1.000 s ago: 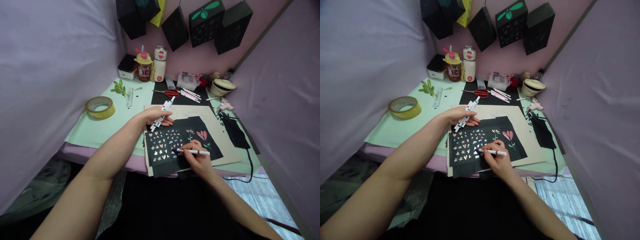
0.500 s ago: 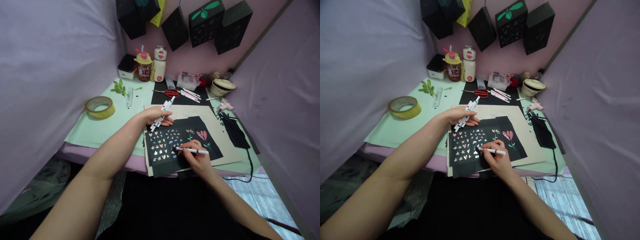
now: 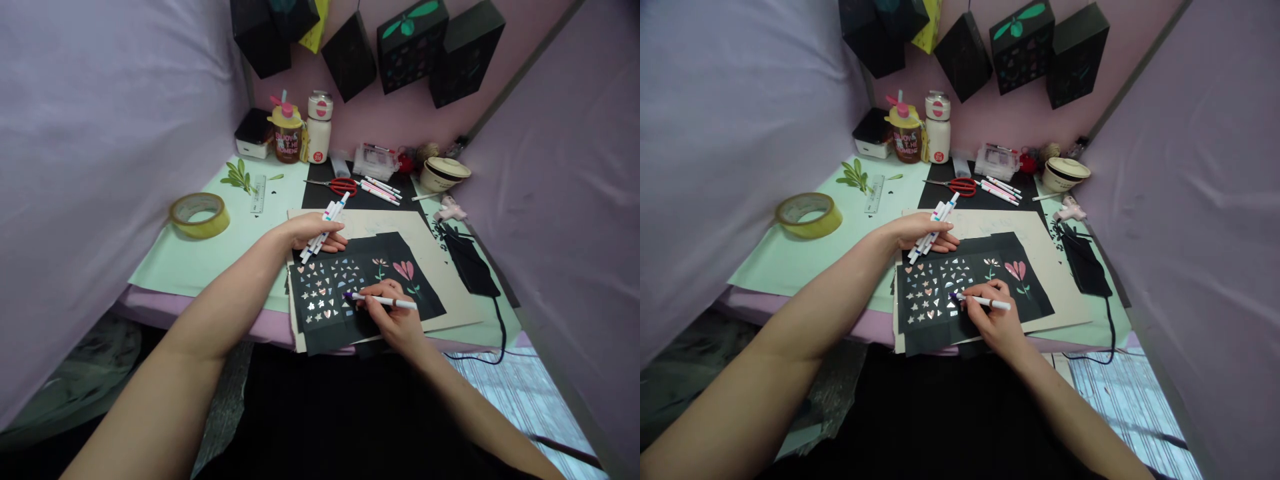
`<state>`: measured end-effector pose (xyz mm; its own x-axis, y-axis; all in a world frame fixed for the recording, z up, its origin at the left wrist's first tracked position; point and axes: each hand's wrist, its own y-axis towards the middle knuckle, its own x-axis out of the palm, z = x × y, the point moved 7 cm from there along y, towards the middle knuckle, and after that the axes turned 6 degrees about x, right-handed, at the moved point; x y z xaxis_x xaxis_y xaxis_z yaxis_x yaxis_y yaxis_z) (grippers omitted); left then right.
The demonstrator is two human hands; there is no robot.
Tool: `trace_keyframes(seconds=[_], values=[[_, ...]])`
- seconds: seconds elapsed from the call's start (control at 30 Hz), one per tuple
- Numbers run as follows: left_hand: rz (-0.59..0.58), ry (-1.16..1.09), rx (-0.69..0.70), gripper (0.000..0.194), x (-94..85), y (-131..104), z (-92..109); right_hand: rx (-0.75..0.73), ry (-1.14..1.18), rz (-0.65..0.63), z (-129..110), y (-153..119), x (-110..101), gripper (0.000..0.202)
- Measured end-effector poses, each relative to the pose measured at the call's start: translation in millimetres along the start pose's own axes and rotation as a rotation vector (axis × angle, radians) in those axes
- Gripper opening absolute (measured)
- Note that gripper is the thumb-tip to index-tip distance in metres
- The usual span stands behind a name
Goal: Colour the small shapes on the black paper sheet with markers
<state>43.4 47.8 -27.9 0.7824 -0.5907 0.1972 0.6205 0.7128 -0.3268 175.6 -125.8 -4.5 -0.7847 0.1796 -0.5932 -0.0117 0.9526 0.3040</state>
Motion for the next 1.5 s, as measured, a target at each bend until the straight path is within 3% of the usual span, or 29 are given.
trace_keyframes(seconds=[1.13, 1.27, 1.4, 1.5], values=[[-0.012, -0.007, 0.011, 0.012, -1.2, 1.3, -1.0, -0.054, 0.022, -0.003, -5.7, -0.6, -0.5, 0.011], [-0.009, 0.000, 0.003, 0.013, -0.9, 0.7, -1.0, -0.050, 0.022, 0.061, -4.4, -4.1, -5.4, 0.013], [-0.007, -0.001, 0.001, 0.009, -0.8, 0.0, -0.5, -0.058, 0.114, 0.220, -1.9, -7.2, -26.9, 0.013], [-0.012, -0.005, 0.007, 0.009, -0.8, 0.3, -0.1, 0.011, 0.128, 0.262, 6.2, -2.7, -40.7, 0.012]])
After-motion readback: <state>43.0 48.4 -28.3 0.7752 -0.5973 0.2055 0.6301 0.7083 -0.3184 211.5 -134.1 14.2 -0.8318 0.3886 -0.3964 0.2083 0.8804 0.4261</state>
